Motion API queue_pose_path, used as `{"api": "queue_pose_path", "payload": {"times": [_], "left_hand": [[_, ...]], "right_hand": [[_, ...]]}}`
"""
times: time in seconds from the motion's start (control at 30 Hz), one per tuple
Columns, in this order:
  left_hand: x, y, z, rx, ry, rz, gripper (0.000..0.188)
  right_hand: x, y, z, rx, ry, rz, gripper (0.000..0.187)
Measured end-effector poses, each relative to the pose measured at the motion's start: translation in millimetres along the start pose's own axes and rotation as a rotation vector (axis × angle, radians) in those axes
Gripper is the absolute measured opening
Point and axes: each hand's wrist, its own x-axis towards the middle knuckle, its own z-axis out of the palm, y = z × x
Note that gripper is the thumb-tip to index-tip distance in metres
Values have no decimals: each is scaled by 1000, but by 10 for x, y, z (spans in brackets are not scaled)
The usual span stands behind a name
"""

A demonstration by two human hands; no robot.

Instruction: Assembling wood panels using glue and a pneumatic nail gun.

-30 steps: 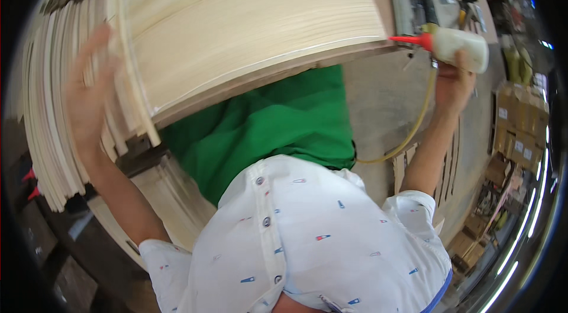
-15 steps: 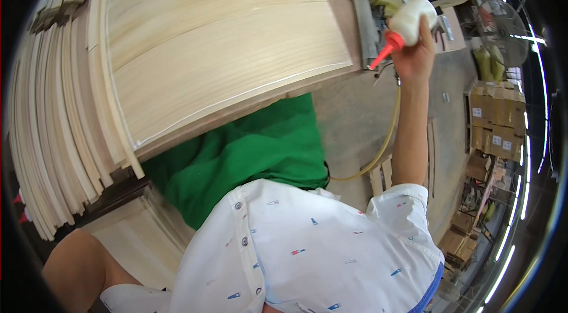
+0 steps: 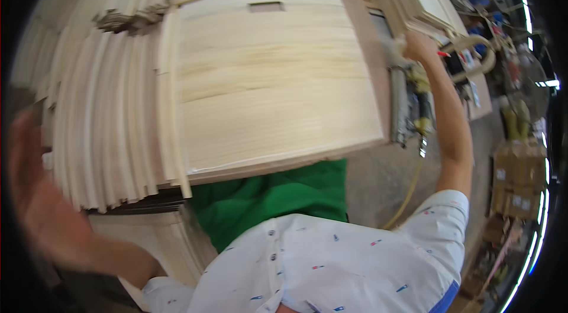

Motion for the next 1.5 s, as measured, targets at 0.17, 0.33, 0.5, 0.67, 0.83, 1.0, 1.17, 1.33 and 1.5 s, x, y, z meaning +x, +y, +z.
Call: {"api": "queue_pose_path", "payload": {"times": [0.17,0.33,0.5,0.67,0.83,1.0,1.17,1.33,1.5], "left_hand": [[-444,-858,72,609,-269,-341,25],[-267,-1361,231,599,-346,-492,22],[-166,-1858,453,684,-420,-459,23],[-132,-2086,552,747,-475,-346,25],[180,-2221,240,1090,-349,-115,29],[95,-1953,-571,1622,-67,-27,35],[47,-1780,-1033,1687,6,-168,37],[433,-2205,-966,1597,-134,63,36],[1349,-2927,-510,1482,-142,139,32]], "right_hand": [[302,27,218,-130,30,-140,32],[304,-122,58,78,174,-139,27],[69,-560,-92,456,370,-272,30],[286,-451,13,622,395,-328,29],[-262,-428,-25,850,328,-283,29],[-770,-736,114,1162,162,-235,31],[-1104,-735,260,1314,89,-219,31],[-1266,-872,122,1414,37,-170,30],[-1502,-1148,20,1332,105,-262,26]]}}
